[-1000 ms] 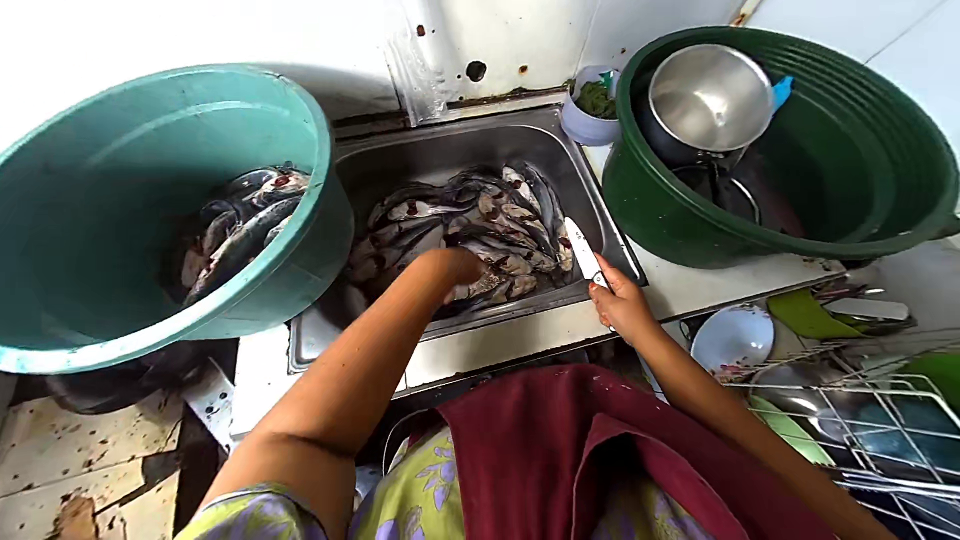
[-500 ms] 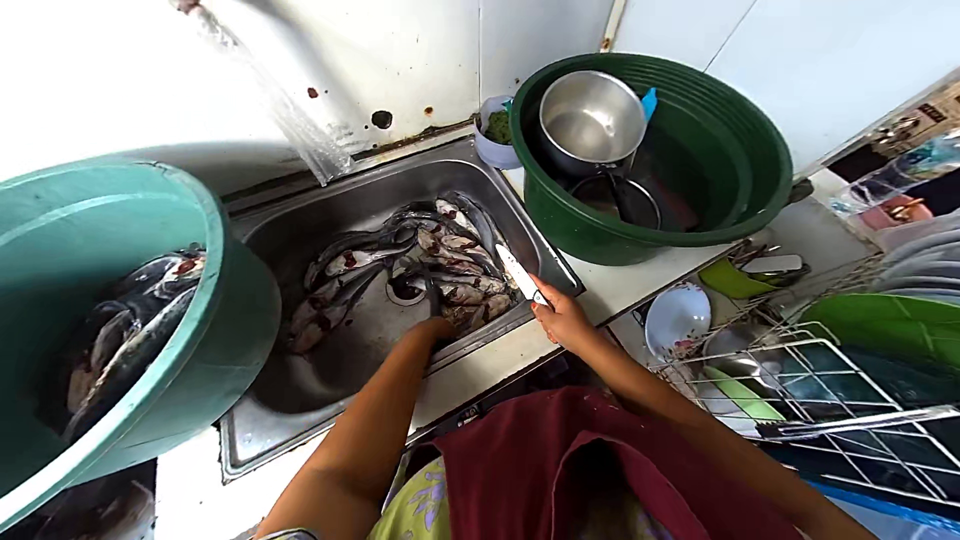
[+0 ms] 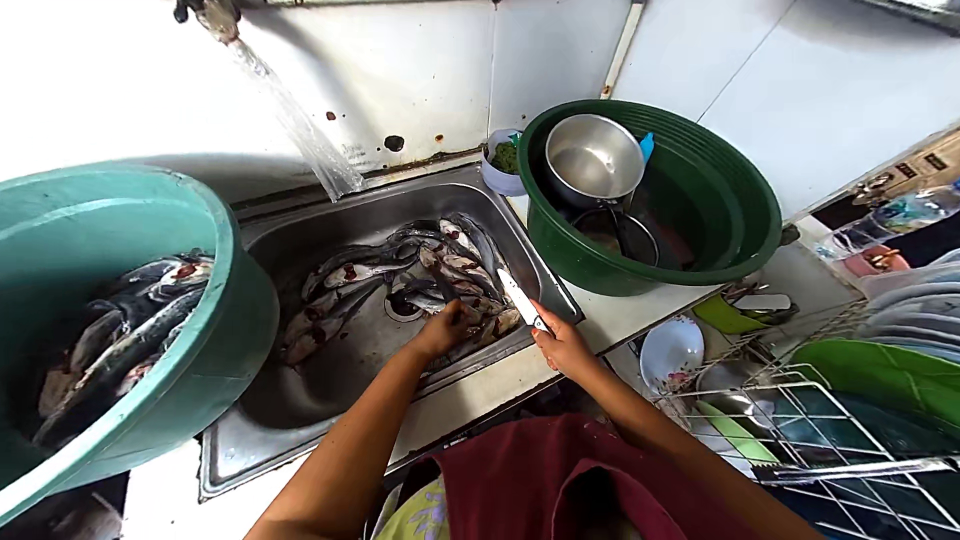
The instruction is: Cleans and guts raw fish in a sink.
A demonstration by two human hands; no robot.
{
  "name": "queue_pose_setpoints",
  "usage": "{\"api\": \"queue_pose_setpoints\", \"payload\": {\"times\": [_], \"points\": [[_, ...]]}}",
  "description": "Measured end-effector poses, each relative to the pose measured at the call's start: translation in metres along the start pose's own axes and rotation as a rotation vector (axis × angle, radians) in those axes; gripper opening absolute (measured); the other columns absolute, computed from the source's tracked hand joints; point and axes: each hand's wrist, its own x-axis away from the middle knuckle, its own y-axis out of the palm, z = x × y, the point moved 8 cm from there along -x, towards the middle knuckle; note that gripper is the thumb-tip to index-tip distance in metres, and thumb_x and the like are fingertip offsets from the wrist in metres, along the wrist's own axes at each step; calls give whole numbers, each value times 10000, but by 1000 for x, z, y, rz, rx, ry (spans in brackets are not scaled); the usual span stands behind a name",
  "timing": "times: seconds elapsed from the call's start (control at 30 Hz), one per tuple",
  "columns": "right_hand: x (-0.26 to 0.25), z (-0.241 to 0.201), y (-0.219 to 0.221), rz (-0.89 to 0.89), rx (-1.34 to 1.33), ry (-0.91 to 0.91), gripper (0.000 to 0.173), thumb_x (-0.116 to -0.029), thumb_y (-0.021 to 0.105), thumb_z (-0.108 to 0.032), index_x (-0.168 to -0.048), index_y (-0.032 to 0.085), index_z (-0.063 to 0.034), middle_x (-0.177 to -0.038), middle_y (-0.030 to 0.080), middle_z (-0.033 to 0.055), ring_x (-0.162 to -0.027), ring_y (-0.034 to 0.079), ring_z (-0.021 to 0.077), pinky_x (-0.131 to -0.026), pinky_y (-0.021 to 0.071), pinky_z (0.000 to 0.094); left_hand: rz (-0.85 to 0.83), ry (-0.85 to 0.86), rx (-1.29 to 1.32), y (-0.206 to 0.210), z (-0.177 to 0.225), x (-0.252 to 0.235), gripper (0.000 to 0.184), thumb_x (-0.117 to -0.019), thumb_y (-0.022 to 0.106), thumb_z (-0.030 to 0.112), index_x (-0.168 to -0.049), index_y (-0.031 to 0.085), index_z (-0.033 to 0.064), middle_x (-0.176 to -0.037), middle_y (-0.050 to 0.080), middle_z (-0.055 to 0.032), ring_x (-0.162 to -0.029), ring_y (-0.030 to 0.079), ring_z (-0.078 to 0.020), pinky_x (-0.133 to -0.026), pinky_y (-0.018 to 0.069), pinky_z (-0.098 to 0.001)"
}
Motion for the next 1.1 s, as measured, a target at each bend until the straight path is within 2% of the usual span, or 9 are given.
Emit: {"api": "queue_pose_setpoints", "payload": {"times": [0.13, 0.2, 0.27, 0.33, 0.37, 0.57, 0.8, 0.93, 1.1], "points": [[-3, -8, 4, -19, 39, 26, 556, -1084, 417, -154, -1628, 308, -187, -869, 551, 60, -523, 457, 121, -476, 436, 294, 191, 23, 250, -16, 5, 14, 694, -1000, 620, 144, -1553, 202, 114, -1103, 628, -178, -815, 665, -233, -752, 573, -436], [-2, -25, 9, -23, 209, -44, 533, -1087, 387, -162, -1617, 338, -173, -924, 602, 90, -588, 524, 148, -551, 492, 329, 293, -50, 367, -22, 2, 19, 860, -942, 661, 117, -1583, 88, 112, -983, 634, -161, -734, 655, -210, -714, 569, -416], [1, -48, 18, -15, 405, -174, 525, -1072, 385, -150, -1597, 386, -154, -1019, 665, 138, -737, 620, 195, -707, 546, 381, 346, -133, 385, -23, -5, 23, 819, -907, 677, 120, -1562, 191, 50, -973, 635, -170, -753, 647, -232, -734, 559, -441], [3, -75, 32, -35, 609, -271, 541, -1064, 392, -135, -1604, 381, -163, -1177, 695, 194, -995, 687, 287, -941, 539, 473, 363, -160, 355, -23, -14, 20, 567, -873, 691, 119, -1382, 481, -20, -993, 651, -196, -834, 643, -290, -779, 534, -508], [3, -85, 41, -67, 723, -269, 543, -1077, 384, -144, -1617, 353, -185, -1234, 681, 198, -1071, 683, 317, -986, 524, 505, 353, -160, 331, -23, -18, 19, 497, -873, 703, 123, -1318, 540, -25, -1010, 664, -205, -881, 657, -310, -815, 536, -533], [4, -106, 72, -185, 1091, -181, 595, -1074, 371, -115, -1640, 289, -278, -1260, 652, 195, -1082, 678, 357, -930, 545, 536, 290, -49, 320, -27, -11, 20, 299, -927, 678, 131, -1201, 636, 19, -986, 689, -166, -877, 673, -280, -816, 547, -534], [-12, -124, 97, -105, 1154, -87, 639, -1055, 398, -88, -1654, 239, -245, -1299, 643, 204, -1105, 681, 358, -956, 544, 518, 227, -73, 86, -21, 12, 25, 335, -925, 667, 270, -1207, 659, 88, -1016, 704, -166, -977, 681, -366, -842, 516, -655], [-40, -132, 107, -44, 1092, -110, 652, -1060, 436, -88, -1657, 227, -251, -1266, 653, 209, -1114, 674, 373, -962, 543, 537, 263, -52, 231, -17, 10, 19, 319, -933, 658, 281, -1173, 664, 71, -992, 701, -149, -953, 681, -325, -845, 525, -613], [-8, -118, 93, -76, 1013, -166, 610, -1060, 395, -76, -1646, 267, -187, -1284, 652, 224, -1136, 669, 360, -1006, 525, 503, 302, -54, 389, -28, 0, 19, 262, -902, 673, 184, -1120, 654, 40, -948, 684, -151, -903, 671, -303, -826, 528, -579]]}}
